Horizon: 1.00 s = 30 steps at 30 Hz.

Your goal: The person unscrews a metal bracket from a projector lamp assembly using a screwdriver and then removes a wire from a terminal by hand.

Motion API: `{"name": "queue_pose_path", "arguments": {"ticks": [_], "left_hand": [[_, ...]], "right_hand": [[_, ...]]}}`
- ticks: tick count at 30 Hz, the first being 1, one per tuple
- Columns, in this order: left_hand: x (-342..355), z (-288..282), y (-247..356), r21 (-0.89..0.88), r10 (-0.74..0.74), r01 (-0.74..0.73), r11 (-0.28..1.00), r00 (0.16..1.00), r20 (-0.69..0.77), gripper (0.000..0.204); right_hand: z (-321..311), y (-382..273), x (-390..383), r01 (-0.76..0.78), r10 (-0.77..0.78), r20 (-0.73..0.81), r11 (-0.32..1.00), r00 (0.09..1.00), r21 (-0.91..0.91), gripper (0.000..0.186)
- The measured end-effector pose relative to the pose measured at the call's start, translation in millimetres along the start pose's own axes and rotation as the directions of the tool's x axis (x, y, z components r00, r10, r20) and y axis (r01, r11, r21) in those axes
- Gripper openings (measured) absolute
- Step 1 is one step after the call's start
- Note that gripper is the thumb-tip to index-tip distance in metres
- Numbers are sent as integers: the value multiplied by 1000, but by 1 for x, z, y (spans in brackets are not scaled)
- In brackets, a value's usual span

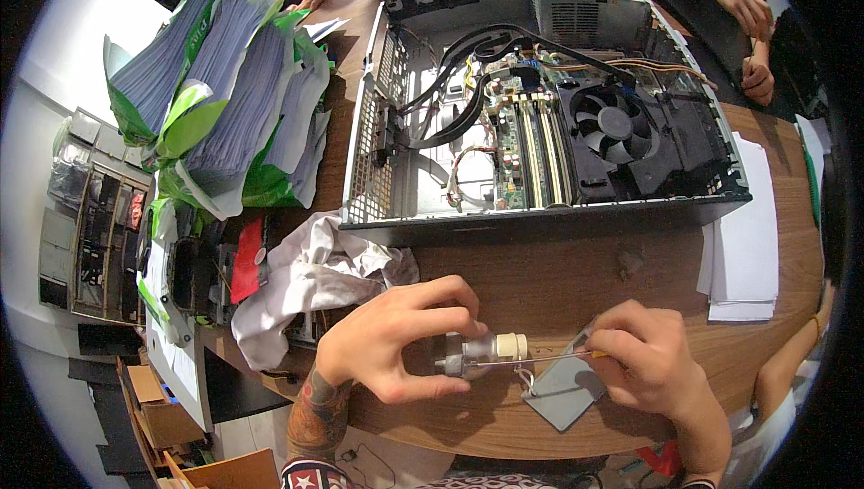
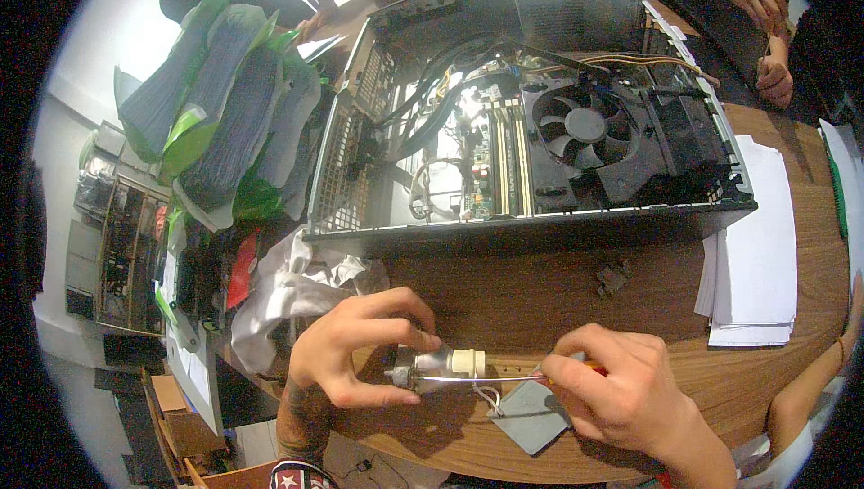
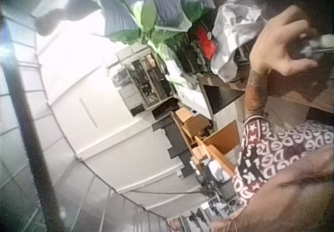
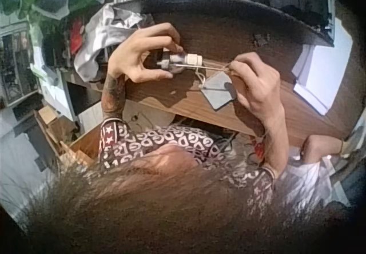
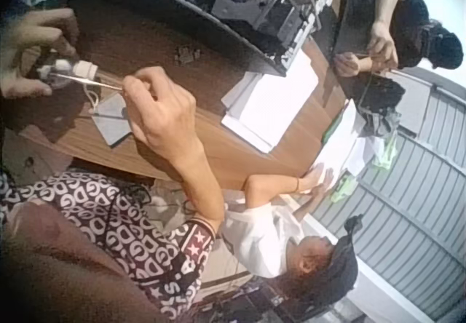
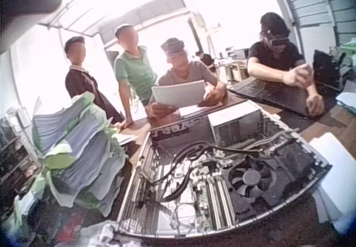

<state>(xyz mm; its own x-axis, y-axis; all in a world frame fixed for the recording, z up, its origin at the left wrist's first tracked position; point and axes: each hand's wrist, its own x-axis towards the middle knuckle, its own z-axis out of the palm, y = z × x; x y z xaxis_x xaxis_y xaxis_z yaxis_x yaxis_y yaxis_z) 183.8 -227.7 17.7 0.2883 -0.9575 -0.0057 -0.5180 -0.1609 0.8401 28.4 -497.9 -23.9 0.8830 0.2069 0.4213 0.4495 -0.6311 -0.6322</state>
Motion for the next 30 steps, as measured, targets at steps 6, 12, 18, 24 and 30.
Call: {"name": "queue_pose_path", "arguments": {"ticks": [6, 12, 18, 24, 30], "left_hand": [[0, 1, 1, 1, -14, 14, 1000, 1000, -12, 47], [0, 3, 0, 34, -15, 15, 999, 1000, -13, 46], [2, 6, -3, 60, -3, 4, 998, 1000, -12, 46], [5, 15, -7, 238, -25, 38, 971, 998, -55, 42], [8, 26, -18, 278, 168, -110, 954, 967, -194, 42]], "right_hand": [[-2, -13, 6, -147, 144, 74, 988, 987, 37, 21], [-2, -7, 10, -34, 26, -86, 995, 996, -89, 23], [-1, -2, -1, 24, -19, 69, 997, 997, -71, 21], [-1, -10, 8, -35, 36, 75, 999, 997, -20, 24], [4, -6, 4, 6, -7, -22, 999, 1000, -42, 18]]}}
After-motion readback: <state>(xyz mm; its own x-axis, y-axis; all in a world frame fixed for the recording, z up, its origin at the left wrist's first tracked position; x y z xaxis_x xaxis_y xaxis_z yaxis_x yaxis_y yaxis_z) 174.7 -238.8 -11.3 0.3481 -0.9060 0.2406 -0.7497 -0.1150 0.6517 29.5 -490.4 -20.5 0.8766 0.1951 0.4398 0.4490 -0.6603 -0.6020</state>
